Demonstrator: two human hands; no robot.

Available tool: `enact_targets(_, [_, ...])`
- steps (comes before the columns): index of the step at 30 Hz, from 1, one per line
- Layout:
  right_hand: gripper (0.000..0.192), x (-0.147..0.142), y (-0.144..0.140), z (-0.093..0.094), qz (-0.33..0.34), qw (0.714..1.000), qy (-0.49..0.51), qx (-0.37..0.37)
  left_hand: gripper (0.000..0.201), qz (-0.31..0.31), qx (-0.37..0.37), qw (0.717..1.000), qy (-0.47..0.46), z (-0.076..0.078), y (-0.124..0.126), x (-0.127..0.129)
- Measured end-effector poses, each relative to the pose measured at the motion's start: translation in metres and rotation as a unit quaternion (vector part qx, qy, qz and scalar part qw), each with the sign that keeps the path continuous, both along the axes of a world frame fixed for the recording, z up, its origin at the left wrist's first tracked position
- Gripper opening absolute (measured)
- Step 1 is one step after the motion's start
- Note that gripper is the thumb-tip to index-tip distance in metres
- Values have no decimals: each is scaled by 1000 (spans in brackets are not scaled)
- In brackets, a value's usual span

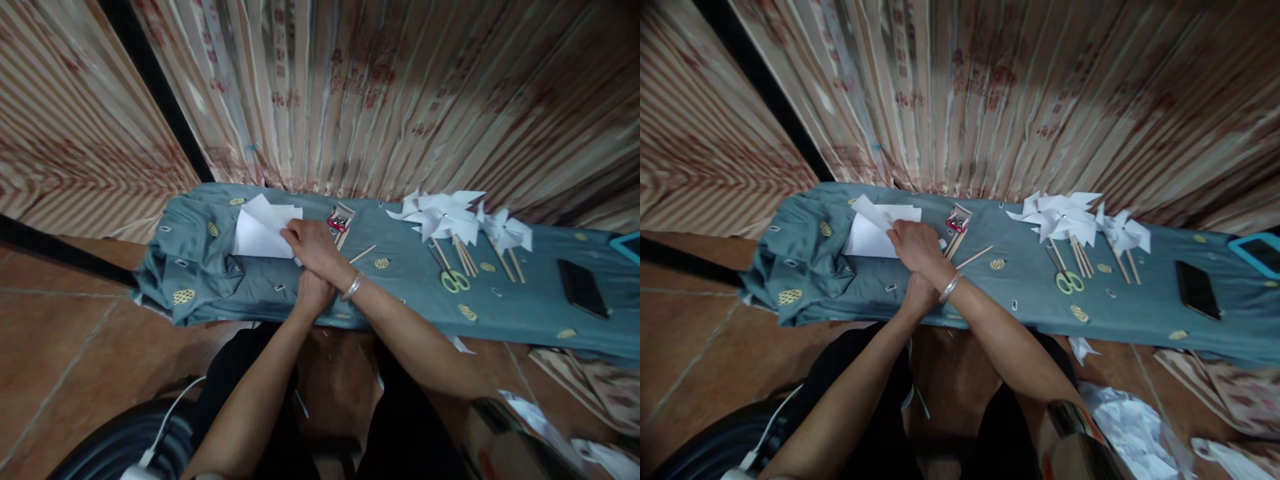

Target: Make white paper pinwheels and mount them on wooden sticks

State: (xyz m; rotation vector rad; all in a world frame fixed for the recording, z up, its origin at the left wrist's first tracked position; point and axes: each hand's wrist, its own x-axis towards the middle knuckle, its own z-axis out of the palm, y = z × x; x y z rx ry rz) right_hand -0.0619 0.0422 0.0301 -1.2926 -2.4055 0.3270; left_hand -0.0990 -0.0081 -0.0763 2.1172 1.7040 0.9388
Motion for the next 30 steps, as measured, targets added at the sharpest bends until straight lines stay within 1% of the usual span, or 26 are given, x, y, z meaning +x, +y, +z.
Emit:
enact_targets(2, [28,20,-4,1,-25,993,117,-7,22,7,-9,1000,20,6,-1,3])
enact_targets(3, [28,31,-6,0,-34,982,185,-13,21,7,-10,999,31,9,-2,5])
enact_targets(6, [31,71,-17,-4,-63,930,359,-33,23,6,-3,998,67,17,-6,6])
enact_targets(8, [29,101,-26,-4,-104,905,412,-26,25,11,-5,996,86,21,-8,4])
enact_targets(10, [23,132,-35,-4,-154,892,426,13,25,21,-14,995,95,22,-7,3])
enact_targets(13, [19,173,-46,-7,-204,885,412,70,25,34,-25,994,101,23,-5,1])
enact_targets(14, [19,185,-50,-9,-213,890,393,85,25,37,-27,994,102,23,-5,1])
enact_targets(16, [20,204,-57,-14,-226,907,326,142,24,44,-31,993,105,23,-4,1])
enact_targets(18, [20,218,-65,-20,-193,933,230,197,22,48,-35,992,113,23,-5,1])
enact_targets(20, [23,228,-72,-26,-143,954,141,222,21,46,-34,991,120,23,-6,-1])
enact_targets(23, [27,233,-83,-40,-104,970,69,211,20,37,-17,992,116,21,-8,-5])
enact_targets(25, [28,232,-88,-52,-84,979,46,180,23,26,15,994,107,21,-9,-5])
enact_targets(26, [28,231,-90,-58,-72,984,36,158,28,15,36,994,102,21,-10,-4])
enact_targets(28, [29,229,-94,-69,-53,991,19,118,40,-22,77,992,94,23,-12,2])
enact_targets(30, [29,226,-96,-77,-47,995,10,93,46,-79,95,988,92,25,-16,12])
